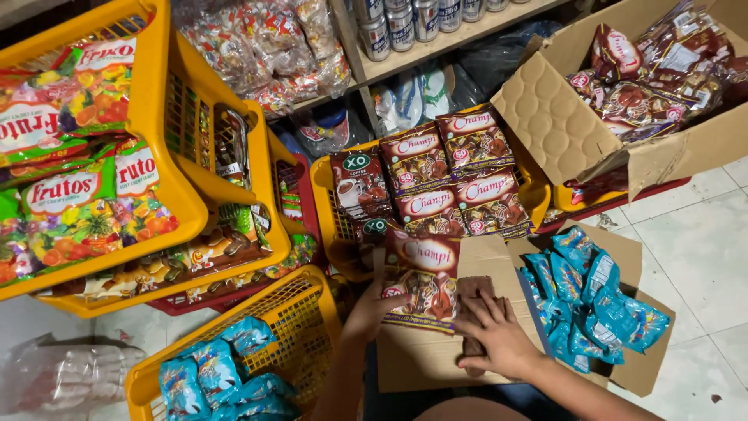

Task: The person sorts and packs various chocolate and snack bags into a box and crates.

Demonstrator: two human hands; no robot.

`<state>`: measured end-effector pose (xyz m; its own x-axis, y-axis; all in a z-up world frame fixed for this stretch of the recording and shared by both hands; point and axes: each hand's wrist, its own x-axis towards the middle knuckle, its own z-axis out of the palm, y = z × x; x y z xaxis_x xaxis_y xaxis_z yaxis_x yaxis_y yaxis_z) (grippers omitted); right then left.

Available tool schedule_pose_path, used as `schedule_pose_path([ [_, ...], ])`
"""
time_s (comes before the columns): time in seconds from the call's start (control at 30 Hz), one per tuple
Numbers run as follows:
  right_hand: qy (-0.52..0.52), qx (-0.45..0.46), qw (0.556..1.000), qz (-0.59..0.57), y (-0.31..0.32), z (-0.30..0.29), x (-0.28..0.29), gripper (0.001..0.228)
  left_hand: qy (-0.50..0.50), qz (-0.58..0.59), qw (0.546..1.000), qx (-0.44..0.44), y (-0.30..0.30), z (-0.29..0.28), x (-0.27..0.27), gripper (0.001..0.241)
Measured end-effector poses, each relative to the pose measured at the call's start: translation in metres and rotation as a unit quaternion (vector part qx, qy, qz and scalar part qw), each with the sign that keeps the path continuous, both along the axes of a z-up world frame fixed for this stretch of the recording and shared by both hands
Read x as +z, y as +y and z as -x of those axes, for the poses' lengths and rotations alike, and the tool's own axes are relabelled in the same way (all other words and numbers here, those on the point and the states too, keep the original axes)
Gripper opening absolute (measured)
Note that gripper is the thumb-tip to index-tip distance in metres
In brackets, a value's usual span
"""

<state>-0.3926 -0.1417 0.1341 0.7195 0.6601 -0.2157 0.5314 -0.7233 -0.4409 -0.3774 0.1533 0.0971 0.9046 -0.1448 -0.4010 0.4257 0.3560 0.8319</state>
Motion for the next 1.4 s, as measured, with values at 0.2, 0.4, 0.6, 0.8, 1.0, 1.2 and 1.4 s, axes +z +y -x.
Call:
schedule_pose_path([
  [0.2,0.017,-0.105,0.975,-0.197,-0.027,-0.004,-0.072,0.023,0.000,-0.008,0.993,-0.117,0.006,-0.012,-0.028,0.048],
  [0.4,0.073,-0.336,0.855,-0.388,-0.088,-0.054,-0.125,0.016,0.043,0.051,0.965,-0.252,0.002,-0.036,-0.045,0.047],
  [0.6,0.029,-0.400,0.813,-0.423,-0.086,-0.091,-0.094,0.018,0.102,-0.004,0.939,-0.329,-0.031,-0.065,-0.093,0.049],
  [0.8,-0.026,-0.125,0.950,-0.286,-0.009,-0.048,-0.061,0.046,0.212,0.183,0.954,-0.111,-0.050,-0.055,-0.139,0.040],
  [1.0,-0.080,-0.155,0.953,-0.248,0.000,-0.042,-0.060,0.081,0.234,0.188,0.954,0.021,-0.057,0.009,-0.085,0.039],
  [1.2,-0.041,-0.201,0.947,-0.246,0.010,-0.047,-0.044,0.085,0.169,0.020,0.983,-0.072,-0.066,0.036,-0.121,0.037],
  [1.4,-0.086,-0.088,0.964,-0.236,0.023,-0.031,-0.043,0.071,0.114,-0.017,0.989,-0.091,-0.076,0.043,-0.118,0.053],
])
